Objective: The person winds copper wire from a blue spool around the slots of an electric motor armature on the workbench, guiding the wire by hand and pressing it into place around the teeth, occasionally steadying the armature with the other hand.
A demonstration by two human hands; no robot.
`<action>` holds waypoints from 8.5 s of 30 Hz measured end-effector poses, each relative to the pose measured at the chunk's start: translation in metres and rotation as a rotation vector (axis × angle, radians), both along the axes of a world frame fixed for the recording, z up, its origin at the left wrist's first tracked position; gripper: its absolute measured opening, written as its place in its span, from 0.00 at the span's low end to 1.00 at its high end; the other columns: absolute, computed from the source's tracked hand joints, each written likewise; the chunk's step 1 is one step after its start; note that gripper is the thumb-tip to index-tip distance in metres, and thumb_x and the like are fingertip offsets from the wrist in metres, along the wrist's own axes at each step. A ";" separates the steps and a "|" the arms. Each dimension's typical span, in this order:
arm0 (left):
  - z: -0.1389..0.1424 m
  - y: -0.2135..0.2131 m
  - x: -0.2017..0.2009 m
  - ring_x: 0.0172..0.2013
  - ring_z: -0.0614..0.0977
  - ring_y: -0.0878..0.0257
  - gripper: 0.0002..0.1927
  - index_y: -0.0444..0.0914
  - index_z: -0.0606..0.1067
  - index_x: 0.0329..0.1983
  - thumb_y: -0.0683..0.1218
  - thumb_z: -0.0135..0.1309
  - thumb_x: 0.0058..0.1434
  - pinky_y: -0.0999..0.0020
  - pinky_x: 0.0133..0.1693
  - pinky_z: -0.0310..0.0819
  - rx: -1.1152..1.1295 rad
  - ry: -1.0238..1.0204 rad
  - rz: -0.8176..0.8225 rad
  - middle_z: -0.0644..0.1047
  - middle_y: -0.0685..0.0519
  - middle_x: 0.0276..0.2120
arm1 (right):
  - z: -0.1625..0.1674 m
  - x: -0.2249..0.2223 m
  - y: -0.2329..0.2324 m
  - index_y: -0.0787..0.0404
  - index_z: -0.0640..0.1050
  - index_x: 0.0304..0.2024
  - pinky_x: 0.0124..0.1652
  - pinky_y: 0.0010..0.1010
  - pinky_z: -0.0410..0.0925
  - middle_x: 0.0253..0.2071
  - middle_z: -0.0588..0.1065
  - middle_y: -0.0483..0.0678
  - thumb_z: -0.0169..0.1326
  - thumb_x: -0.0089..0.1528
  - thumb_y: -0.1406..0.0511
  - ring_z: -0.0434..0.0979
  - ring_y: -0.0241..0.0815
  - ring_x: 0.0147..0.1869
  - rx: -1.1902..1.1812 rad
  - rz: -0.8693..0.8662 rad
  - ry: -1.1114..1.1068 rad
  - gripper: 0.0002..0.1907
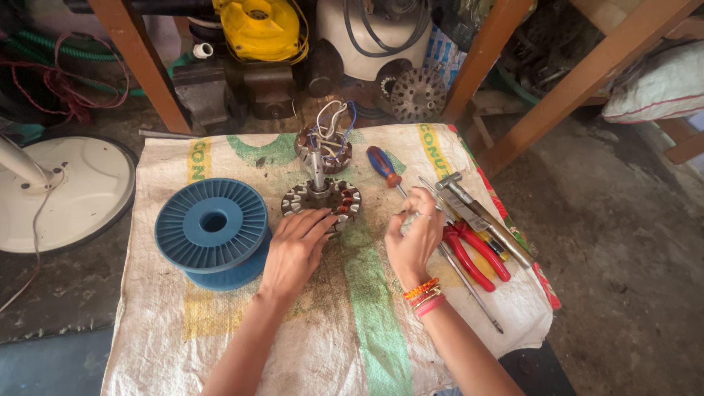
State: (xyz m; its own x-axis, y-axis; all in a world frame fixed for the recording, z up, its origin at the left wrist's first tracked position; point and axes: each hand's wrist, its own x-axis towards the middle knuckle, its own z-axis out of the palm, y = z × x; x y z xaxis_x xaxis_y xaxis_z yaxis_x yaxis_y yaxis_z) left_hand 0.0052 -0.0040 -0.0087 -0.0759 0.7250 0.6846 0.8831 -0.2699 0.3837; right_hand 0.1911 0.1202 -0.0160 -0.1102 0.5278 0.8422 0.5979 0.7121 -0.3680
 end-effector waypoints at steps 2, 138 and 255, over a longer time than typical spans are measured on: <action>0.001 0.000 0.000 0.56 0.78 0.51 0.19 0.39 0.78 0.54 0.40 0.58 0.58 0.52 0.59 0.69 -0.002 0.007 -0.002 0.79 0.49 0.55 | 0.004 0.000 -0.004 0.61 0.69 0.56 0.49 0.44 0.66 0.39 0.78 0.50 0.53 0.52 0.78 0.78 0.46 0.44 0.168 -0.007 -0.053 0.29; -0.005 0.002 -0.002 0.56 0.77 0.52 0.21 0.41 0.79 0.55 0.40 0.60 0.56 0.52 0.58 0.69 -0.003 -0.009 0.013 0.80 0.52 0.53 | 0.004 -0.015 -0.031 0.58 0.78 0.59 0.36 0.34 0.71 0.37 0.82 0.49 0.62 0.62 0.74 0.79 0.43 0.31 0.088 0.441 -0.241 0.23; -0.001 0.000 -0.001 0.56 0.77 0.51 0.21 0.41 0.79 0.55 0.41 0.61 0.56 0.54 0.57 0.69 0.002 -0.078 0.023 0.80 0.51 0.54 | 0.003 0.006 -0.006 0.59 0.71 0.53 0.50 0.34 0.67 0.48 0.77 0.48 0.59 0.61 0.77 0.75 0.43 0.50 -0.009 0.095 0.140 0.20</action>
